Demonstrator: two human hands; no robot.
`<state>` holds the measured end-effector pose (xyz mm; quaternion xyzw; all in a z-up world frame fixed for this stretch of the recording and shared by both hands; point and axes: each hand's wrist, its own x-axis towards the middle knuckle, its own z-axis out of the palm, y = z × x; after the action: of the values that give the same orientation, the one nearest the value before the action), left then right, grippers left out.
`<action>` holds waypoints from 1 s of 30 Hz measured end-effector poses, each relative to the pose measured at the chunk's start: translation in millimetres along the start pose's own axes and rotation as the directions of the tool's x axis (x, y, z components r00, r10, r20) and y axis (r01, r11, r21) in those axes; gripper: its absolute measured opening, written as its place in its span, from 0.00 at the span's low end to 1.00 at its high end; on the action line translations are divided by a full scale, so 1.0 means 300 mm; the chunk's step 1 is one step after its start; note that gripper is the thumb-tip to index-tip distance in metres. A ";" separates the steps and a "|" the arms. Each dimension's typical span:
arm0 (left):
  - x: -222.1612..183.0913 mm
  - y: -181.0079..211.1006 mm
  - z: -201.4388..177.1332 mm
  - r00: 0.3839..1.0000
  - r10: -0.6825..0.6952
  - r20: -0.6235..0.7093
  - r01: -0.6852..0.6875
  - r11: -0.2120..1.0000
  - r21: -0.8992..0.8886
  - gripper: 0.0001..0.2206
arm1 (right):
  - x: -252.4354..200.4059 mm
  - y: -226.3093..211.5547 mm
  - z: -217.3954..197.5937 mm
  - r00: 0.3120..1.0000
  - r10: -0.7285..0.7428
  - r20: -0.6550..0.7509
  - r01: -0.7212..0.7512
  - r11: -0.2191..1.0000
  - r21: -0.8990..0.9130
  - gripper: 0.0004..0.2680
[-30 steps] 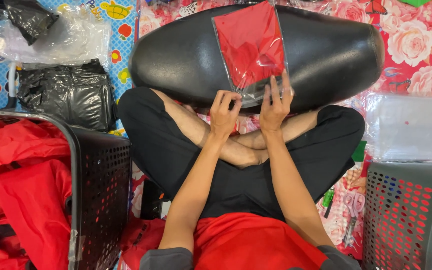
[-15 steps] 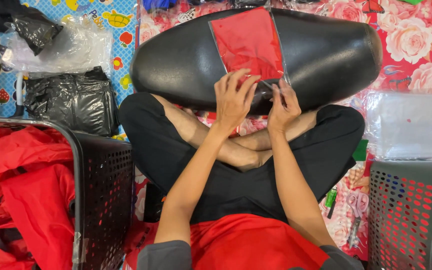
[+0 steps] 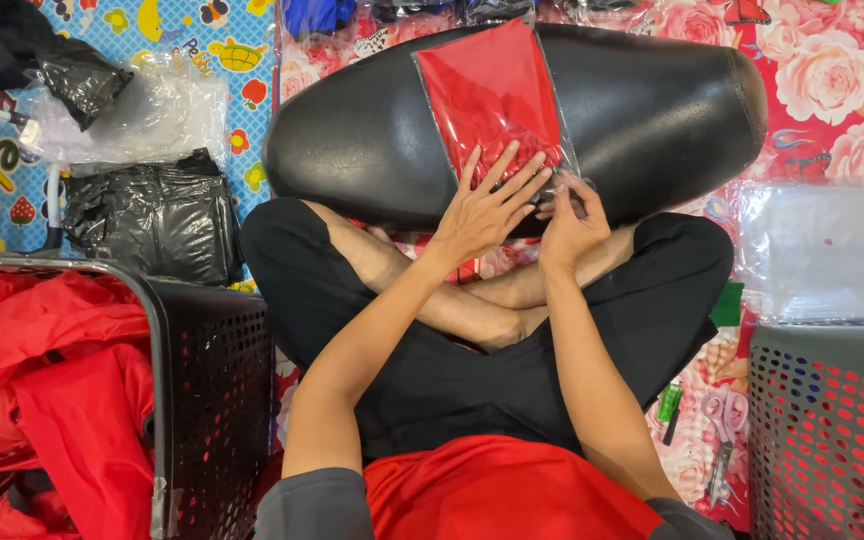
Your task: Fitting red fabric seat covers onto a mold for smoothing, then folding and placing them into plastic packaging bags.
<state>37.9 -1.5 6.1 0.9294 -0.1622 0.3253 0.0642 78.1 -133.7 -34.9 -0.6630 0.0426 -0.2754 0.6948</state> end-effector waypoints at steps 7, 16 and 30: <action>-0.010 -0.019 0.033 0.999 0.048 -0.015 -0.048 0.999 0.001 0.21 | 0.123 -0.013 -0.071 0.961 -0.099 -0.259 0.070 0.990 -0.120 0.09; -0.054 -0.042 0.083 0.992 -0.002 0.126 0.002 1.000 -0.003 0.20 | 0.125 -0.296 0.095 0.317 -0.349 0.882 0.889 0.434 -0.148 0.16; -0.066 -0.026 0.132 0.994 -0.087 0.070 0.097 0.983 -0.153 0.24 | 0.167 -0.087 0.246 0.277 -0.356 0.892 0.936 0.310 -0.167 0.12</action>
<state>49.1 1.9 -37.4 0.9378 -0.1460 0.2787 0.1468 143.1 -88.8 13.9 -0.8541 -0.4423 -0.2366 0.1379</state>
